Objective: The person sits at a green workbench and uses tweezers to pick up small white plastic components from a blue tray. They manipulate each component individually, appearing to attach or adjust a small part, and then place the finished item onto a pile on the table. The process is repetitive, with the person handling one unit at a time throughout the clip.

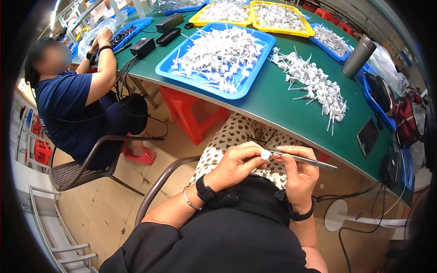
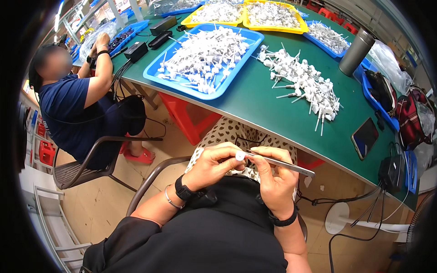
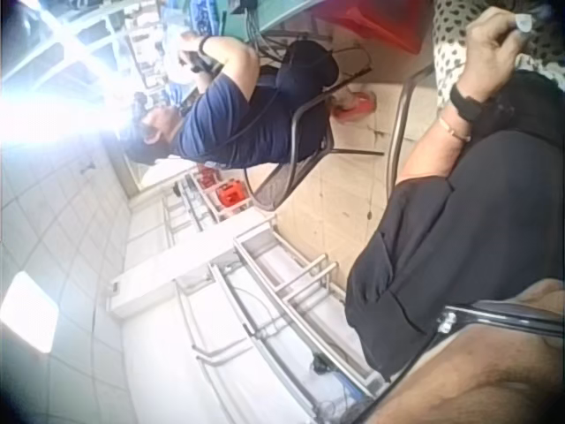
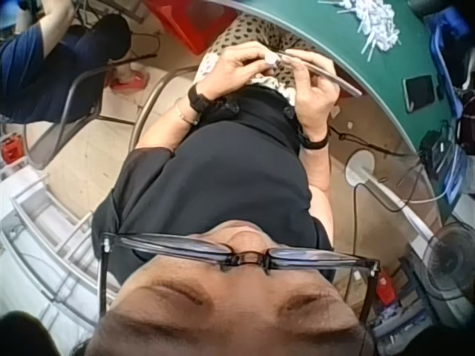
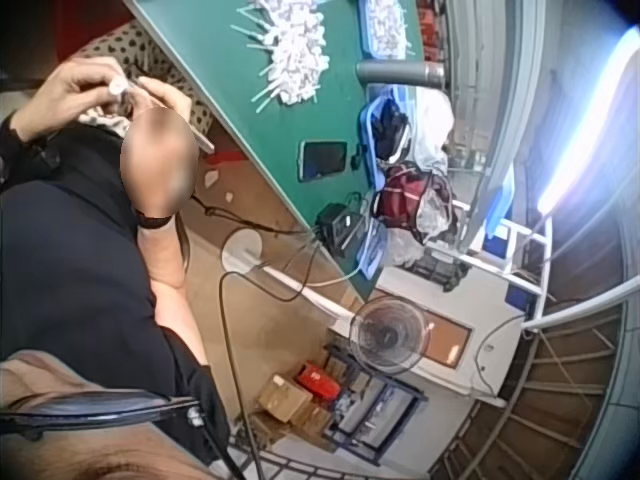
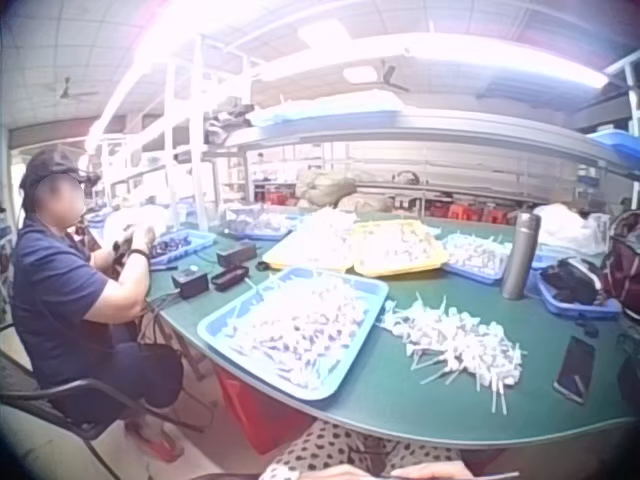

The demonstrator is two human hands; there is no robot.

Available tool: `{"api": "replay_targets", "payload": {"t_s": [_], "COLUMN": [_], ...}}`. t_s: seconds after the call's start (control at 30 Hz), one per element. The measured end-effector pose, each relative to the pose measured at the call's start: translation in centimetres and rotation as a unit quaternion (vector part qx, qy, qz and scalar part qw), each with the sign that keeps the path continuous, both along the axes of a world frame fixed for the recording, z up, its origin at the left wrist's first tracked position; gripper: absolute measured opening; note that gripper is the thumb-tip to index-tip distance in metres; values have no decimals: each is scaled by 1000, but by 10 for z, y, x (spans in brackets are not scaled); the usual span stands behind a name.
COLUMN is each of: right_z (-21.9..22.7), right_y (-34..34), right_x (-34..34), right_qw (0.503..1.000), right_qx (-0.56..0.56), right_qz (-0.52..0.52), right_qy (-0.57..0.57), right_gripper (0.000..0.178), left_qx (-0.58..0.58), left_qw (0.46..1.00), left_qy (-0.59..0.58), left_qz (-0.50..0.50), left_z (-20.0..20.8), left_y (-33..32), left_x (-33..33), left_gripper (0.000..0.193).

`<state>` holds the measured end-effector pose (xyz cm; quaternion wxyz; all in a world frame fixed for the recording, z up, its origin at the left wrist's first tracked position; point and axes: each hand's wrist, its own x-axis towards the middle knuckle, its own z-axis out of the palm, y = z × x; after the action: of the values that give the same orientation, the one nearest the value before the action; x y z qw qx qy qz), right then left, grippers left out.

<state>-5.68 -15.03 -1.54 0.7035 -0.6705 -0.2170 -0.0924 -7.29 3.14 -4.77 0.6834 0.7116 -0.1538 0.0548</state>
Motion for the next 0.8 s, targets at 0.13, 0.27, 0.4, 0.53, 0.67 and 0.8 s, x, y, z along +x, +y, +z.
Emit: {"api": "replay_targets", "payload": {"t_s": [0.13, 0.27, 0.4, 0.53, 0.67, 0.8], "right_z": [-1, -2, -1, 0, -3, -3], "right_y": [-2, -1, -1, -1, -2, -2], "right_x": [1, 1, 3, 3, 4, 4], "right_qw": [1000, 1000, 998, 997, 998, 998], "right_qx": [-16, 28, 50, 58, 50, 45], "right_qz": [3, 6, 10, 14, 13, 14], "right_qy": [-5, 12, 25, 41, 41, 39], "right_gripper": [12, 14, 15, 15, 15, 16], "left_qx": [1, 3, 13, 69, 93, 101], "left_qw": [1000, 1000, 1000, 995, 990, 986], "left_qy": [17, 17, 3, -59, -84, -103], "left_qz": [-6, -6, 7, 46, 67, 79], "left_z": [0, 1, 0, -5, -4, -6], "left_y": [0, 0, -2, -2, -2, -1], "left_x": [0, 1, 1, 3, 2, 3], "left_gripper": [15, 17, 15, 13, 13, 14]}}
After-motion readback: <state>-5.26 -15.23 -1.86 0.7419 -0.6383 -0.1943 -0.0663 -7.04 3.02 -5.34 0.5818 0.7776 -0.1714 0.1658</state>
